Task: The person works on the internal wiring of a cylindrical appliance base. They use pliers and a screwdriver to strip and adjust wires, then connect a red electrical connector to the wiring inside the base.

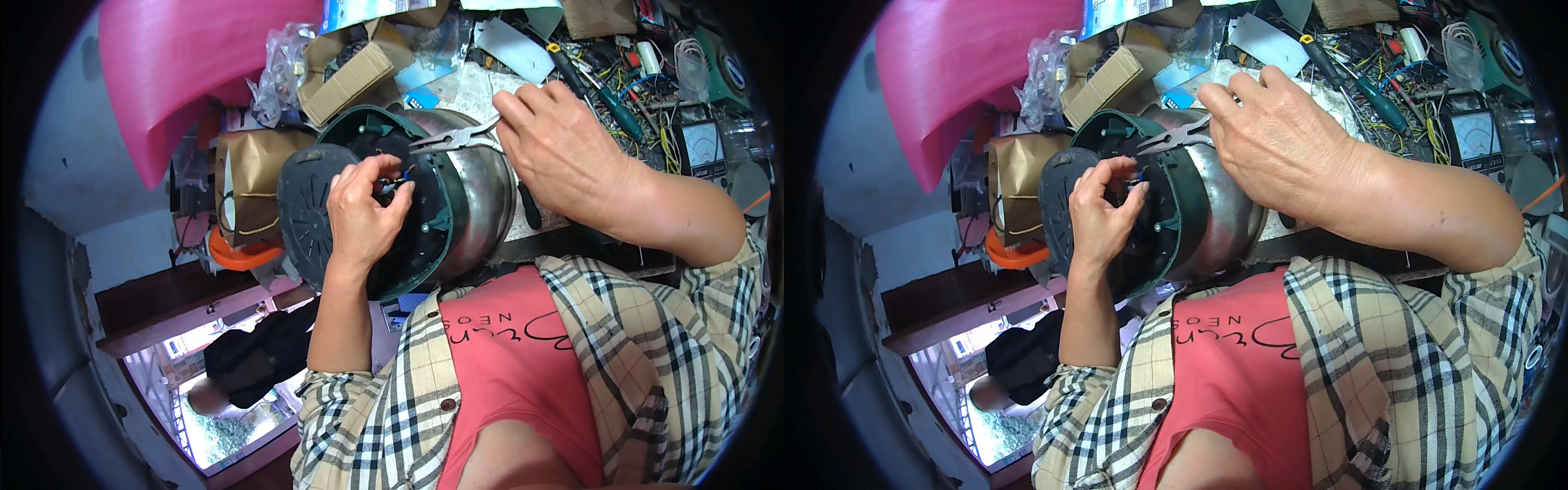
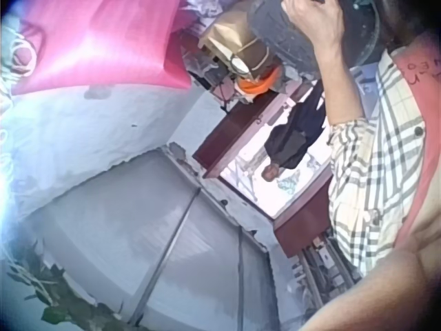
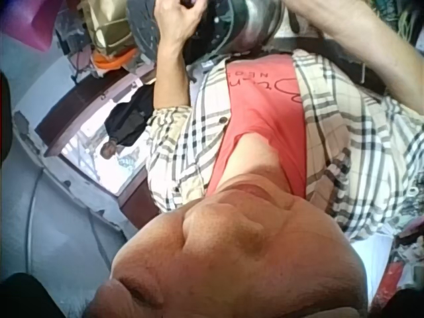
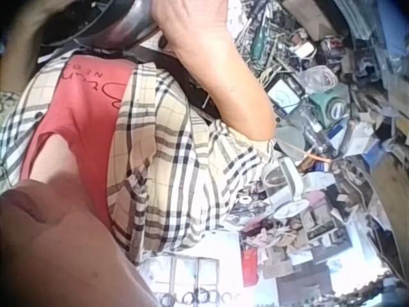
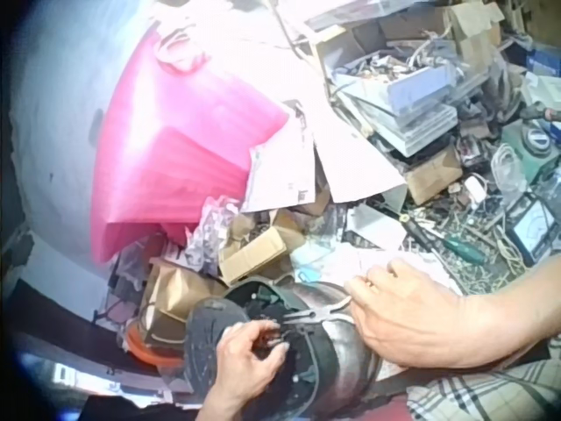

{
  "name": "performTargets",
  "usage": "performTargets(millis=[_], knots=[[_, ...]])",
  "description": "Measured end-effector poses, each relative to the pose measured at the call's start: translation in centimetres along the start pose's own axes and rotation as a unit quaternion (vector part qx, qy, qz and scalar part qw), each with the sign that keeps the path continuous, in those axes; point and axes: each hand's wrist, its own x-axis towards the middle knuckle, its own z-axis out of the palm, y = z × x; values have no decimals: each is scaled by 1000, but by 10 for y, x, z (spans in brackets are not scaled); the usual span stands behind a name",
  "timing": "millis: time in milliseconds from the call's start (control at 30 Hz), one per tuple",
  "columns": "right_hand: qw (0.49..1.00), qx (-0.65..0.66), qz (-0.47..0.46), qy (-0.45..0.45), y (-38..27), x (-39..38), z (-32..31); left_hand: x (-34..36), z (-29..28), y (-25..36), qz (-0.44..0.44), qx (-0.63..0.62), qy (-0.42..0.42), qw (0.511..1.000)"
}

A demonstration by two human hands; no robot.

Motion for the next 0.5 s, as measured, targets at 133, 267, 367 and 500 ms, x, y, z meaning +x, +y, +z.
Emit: performTargets(millis=[133, 267, 367, 500], knots=[[1000, -4, -14, -24, -1, -2, 3, 6, 4, -5, 33, 25, 5, 999], [999, 12, -19, -29, -4, -2, 1, 7, 1, -5, 32, 4, 5, 999], [1000, 11, -20, -18, -7, -1, 1, 2, 0, -10, 33, -35, 8, 999], [999, 29, -23, -9, -8, -1, -2, -3, -1, -14, 35, -64, 8, 997]])
